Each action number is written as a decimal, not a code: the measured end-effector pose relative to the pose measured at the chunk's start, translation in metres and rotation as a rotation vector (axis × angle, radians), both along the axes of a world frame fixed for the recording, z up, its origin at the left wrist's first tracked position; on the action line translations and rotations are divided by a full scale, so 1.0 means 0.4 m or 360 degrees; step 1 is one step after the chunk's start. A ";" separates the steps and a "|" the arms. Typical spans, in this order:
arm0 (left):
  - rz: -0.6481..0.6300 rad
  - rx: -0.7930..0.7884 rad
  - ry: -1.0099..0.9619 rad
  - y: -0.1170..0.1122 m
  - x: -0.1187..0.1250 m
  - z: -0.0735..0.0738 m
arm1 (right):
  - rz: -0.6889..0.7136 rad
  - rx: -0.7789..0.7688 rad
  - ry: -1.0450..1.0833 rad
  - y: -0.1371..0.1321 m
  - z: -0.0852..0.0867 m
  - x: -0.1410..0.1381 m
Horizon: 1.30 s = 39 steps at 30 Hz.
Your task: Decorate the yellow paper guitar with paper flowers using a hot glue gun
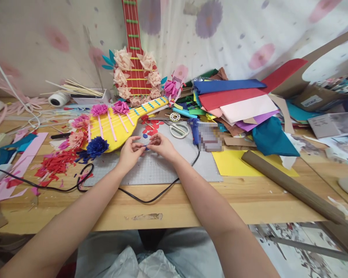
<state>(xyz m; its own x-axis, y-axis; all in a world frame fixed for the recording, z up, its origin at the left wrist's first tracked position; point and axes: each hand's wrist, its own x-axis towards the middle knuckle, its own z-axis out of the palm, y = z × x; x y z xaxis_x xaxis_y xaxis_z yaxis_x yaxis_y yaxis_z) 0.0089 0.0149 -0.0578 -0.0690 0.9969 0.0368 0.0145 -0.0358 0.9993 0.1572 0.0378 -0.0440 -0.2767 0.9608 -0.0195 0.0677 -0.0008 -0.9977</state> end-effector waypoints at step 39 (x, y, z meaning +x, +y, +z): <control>-0.0071 0.0114 0.0031 0.004 0.000 0.009 | 0.0106 0.0216 0.0028 -0.004 0.022 0.017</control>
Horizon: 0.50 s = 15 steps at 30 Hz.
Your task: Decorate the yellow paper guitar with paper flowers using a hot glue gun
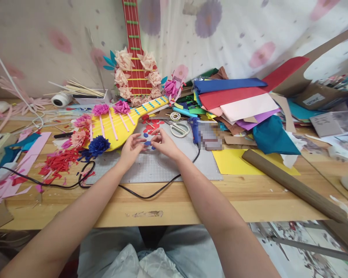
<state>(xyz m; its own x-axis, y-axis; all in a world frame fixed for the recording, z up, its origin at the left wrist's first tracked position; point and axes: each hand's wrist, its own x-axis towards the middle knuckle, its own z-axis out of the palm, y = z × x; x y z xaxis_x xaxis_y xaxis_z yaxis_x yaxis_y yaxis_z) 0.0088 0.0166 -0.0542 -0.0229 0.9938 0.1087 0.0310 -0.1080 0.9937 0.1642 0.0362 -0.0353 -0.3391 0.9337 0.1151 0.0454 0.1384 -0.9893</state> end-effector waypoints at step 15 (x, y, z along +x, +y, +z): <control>0.0097 -0.0294 -0.0376 0.007 0.006 0.019 | -0.0103 -0.0258 -0.1191 -0.036 0.125 0.254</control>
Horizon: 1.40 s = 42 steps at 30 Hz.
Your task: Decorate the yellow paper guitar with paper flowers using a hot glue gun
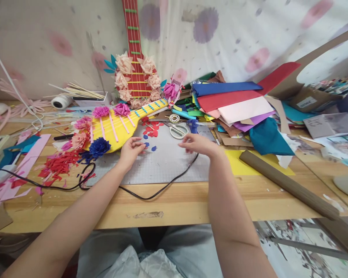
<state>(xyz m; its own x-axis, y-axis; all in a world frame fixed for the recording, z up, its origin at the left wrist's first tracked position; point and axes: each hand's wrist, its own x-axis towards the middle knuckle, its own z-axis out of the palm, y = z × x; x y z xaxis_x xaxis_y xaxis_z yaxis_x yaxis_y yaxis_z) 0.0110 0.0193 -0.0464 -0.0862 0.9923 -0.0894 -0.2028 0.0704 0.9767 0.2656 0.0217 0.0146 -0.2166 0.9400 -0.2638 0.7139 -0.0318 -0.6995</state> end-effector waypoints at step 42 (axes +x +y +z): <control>0.0218 0.0123 0.0161 0.003 0.002 -0.016 | -0.0116 0.0275 0.0328 -0.016 -0.070 -0.117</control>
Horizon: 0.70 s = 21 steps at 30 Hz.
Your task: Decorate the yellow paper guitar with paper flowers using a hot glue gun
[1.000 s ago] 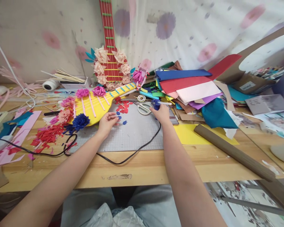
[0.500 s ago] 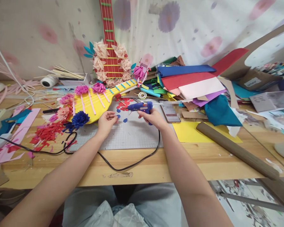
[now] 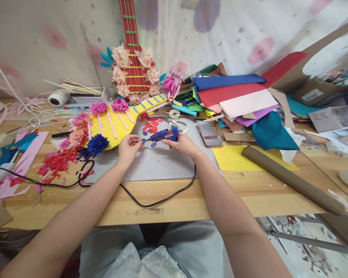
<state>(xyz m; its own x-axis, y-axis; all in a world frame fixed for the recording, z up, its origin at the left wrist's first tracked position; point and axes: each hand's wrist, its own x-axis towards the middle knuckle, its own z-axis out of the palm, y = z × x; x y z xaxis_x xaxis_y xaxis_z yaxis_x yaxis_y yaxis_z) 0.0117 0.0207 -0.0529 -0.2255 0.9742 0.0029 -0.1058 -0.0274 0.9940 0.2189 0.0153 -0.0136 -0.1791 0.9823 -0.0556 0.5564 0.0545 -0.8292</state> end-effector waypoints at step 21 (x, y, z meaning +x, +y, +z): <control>-0.0026 -0.0010 0.0019 -0.005 0.002 0.005 | 0.0001 -0.0017 -0.0040 0.004 -0.006 -0.007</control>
